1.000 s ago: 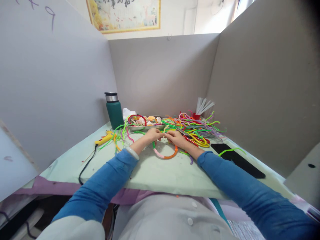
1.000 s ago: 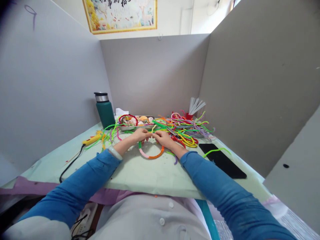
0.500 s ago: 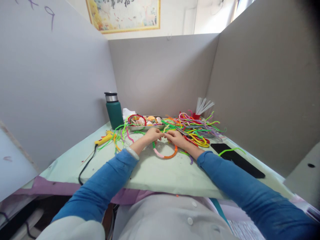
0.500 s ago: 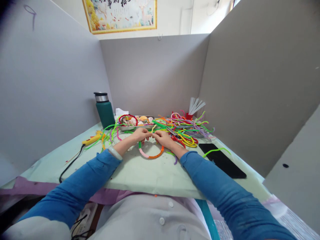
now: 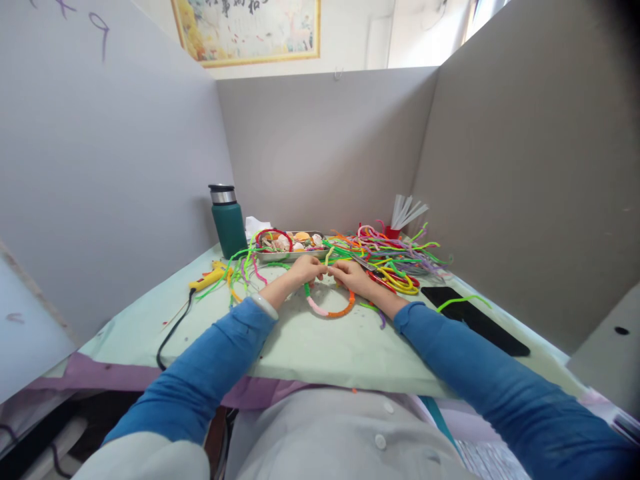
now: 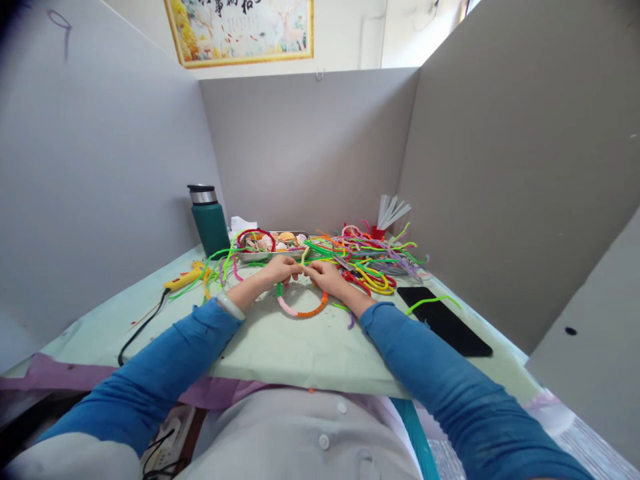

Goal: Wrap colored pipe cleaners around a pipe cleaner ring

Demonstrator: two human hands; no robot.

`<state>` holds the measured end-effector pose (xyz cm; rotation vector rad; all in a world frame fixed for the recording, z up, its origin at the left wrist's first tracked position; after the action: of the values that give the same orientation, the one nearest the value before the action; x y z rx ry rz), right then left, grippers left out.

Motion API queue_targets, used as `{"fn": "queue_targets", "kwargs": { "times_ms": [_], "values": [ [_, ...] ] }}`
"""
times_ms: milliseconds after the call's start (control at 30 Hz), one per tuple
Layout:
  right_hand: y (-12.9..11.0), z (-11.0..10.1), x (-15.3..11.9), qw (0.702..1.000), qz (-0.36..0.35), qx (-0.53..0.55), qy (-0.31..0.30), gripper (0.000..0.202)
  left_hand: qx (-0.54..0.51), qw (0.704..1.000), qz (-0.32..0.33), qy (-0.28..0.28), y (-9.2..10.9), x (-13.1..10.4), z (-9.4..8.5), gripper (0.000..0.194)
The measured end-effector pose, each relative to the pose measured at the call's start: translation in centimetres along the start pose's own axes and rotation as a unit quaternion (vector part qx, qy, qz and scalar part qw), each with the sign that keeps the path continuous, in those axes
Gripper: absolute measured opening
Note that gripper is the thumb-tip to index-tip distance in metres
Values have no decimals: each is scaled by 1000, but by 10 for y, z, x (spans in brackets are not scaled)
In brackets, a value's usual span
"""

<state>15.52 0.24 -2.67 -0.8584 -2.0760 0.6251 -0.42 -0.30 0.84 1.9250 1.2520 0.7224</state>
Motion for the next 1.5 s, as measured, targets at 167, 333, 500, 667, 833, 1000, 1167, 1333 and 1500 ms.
{"fn": "queue_targets", "kwargs": {
  "times_ms": [167,333,500,667,833,1000,1167,1333,1500],
  "values": [
    [0,0,0,1000,-2,-5,-1,32,-29,1000,-7,-5,1,-1,0,14],
    [1,1,0,1000,2,1,-5,31,-38,999,-11,0,1,-2,0,12],
    [0,0,0,1000,2,-1,-1,31,13,1000,-10,8,0,0,0,15],
    [1,-1,1,1000,13,6,4,31,122,992,14,37,-1,3,-1,23],
    [2,0,2,999,24,20,14,31,210,969,81,105,1,5,-2,20],
    [1,-1,2,998,41,44,15,32,252,944,164,137,2,3,-3,14],
    [1,-1,1,996,50,73,20,33,263,931,223,119,1,3,-3,11],
    [0,-2,2,994,52,98,22,34,280,914,269,122,-1,4,-3,17],
    [-3,-3,1,995,50,86,27,38,289,911,272,113,0,2,-3,21]
  ]
}}
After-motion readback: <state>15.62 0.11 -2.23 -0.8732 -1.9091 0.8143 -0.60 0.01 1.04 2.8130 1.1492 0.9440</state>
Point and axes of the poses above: each hand's wrist, its own x-axis towards the middle knuckle, its own z-axis out of the palm, y = z × x, the point moved 1 cm from there along x, towards the middle knuckle, and after that the axes turned 5 degrees about -y, right-handed, at the moved point
